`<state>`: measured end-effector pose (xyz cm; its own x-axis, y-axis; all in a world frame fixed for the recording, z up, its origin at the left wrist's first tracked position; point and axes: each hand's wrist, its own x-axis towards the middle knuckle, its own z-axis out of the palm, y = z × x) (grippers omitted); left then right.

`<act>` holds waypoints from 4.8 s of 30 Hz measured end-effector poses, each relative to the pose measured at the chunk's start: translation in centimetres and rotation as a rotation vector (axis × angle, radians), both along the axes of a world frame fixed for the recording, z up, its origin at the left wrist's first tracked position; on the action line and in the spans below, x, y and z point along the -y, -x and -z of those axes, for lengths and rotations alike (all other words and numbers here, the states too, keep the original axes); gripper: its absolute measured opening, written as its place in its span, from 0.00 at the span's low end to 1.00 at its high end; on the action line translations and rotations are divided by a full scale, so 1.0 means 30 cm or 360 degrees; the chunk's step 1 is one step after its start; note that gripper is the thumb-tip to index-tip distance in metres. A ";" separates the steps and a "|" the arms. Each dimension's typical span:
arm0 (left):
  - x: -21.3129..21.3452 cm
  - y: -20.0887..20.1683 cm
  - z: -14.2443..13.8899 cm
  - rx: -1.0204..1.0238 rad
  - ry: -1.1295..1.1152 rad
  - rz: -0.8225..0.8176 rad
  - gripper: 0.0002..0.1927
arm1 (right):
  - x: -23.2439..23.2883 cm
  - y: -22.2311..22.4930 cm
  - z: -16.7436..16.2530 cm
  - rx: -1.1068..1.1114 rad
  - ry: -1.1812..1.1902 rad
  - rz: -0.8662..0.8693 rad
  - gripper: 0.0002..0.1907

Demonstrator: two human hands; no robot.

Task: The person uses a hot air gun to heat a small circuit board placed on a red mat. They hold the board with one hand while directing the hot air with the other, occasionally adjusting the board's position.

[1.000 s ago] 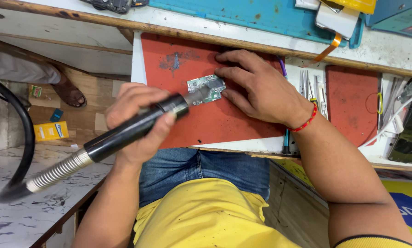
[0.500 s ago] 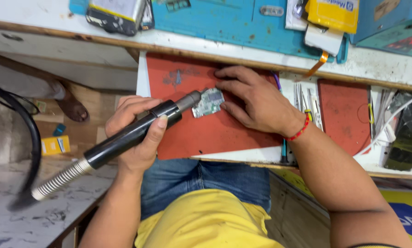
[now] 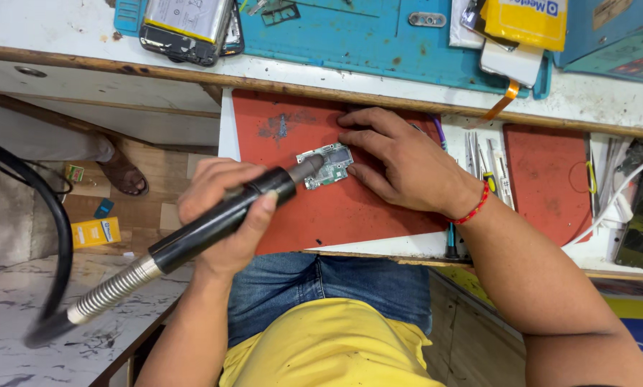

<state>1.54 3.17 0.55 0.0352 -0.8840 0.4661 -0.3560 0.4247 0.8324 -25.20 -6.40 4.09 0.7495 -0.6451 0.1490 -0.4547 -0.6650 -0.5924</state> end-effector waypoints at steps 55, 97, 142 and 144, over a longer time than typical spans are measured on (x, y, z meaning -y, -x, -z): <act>-0.012 -0.002 -0.009 -0.0074 0.0034 -0.0010 0.13 | -0.007 0.012 -0.011 -0.0058 0.0151 -0.0098 0.31; 0.028 0.007 0.032 -0.0113 0.0049 -0.0124 0.13 | 0.003 0.009 0.029 -0.0026 -0.0098 0.0064 0.29; 0.001 0.007 0.006 -0.0108 0.0004 -0.0037 0.14 | 0.013 0.026 0.010 -0.0044 -0.0074 0.0011 0.28; 0.001 0.009 0.004 -0.0108 0.0031 -0.0092 0.14 | 0.012 0.024 0.005 -0.0033 -0.0084 -0.0007 0.28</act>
<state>1.27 3.15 0.43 0.1180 -0.8703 0.4782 -0.3235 0.4216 0.8471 -25.91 -6.76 3.95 0.7550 -0.6482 0.0992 -0.4642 -0.6352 -0.6173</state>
